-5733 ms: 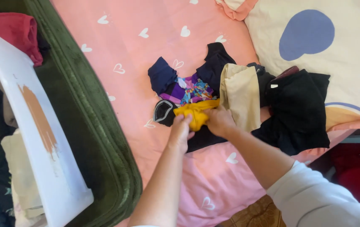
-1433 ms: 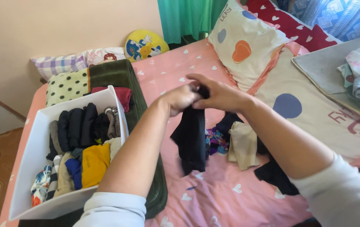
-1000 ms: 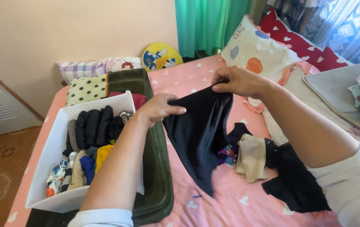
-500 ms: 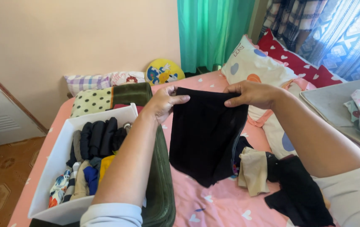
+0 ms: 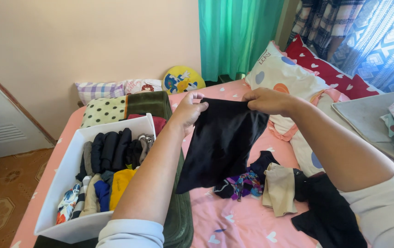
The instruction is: The person folds various clothing items on a bed and places them into a white plastic drawer. They handle socks, underwear, and a scarf, folding each item before stacking it in the drawer. The drawer is then inserted into a plastic storage unit.
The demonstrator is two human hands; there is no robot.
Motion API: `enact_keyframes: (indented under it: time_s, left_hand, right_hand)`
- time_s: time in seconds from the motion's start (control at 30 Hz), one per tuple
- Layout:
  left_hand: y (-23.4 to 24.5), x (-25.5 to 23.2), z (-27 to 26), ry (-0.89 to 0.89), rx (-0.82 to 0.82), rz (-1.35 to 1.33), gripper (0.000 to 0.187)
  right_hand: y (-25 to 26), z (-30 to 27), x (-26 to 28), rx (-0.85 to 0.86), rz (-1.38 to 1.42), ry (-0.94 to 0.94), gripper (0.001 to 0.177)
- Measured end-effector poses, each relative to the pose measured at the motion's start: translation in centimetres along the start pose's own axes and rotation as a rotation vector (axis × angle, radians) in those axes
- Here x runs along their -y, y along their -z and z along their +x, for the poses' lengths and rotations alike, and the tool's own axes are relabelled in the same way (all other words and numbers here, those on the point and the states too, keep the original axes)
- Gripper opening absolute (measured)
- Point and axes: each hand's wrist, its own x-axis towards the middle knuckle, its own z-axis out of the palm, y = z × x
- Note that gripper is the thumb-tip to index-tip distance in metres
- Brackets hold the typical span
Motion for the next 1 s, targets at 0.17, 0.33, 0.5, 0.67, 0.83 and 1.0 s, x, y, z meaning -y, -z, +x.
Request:
enact_keyframes:
  time_s: [0.17,0.33,0.5,0.67,0.83,1.0]
  left_hand:
    - [-0.3,1.3,1.2,-0.151,-0.051,0.529,0.04]
    - [-1.6,-0.4,-1.5,-0.171,0.058,0.615,0.023]
    - [-2.9,-2.1,-4.5,-0.251,0.437,1.084,0.078]
    - [-2.8,-3.2,-4.5,-0.172,0.553,1.168,0.061]
    - [-2.0,-2.3,-2.4,-0.181,0.642,1.312,0.06]
    - [-0.9,-2.2,-0.3,-0.1,0.675,1.258,0.057]
  right_hand:
    - [-2.2,1.2,-2.3,0.031,0.316,-0.002,0.016]
    - [-1.7,-2.5,2.0,0.117,0.427,-0.02,0.022]
    - [-1.8,-1.8,1.7,0.261,0.262,-0.066,0.025]
    - [-1.2,-4.1,4.6,0.46,-0.02,0.037,0.051]
    - [-4.4,-1.2,1.8,0.342,-0.605,0.425,0.045]
    - [-4.2,-0.6,2.8,0.264,-0.417,0.233,0.039]
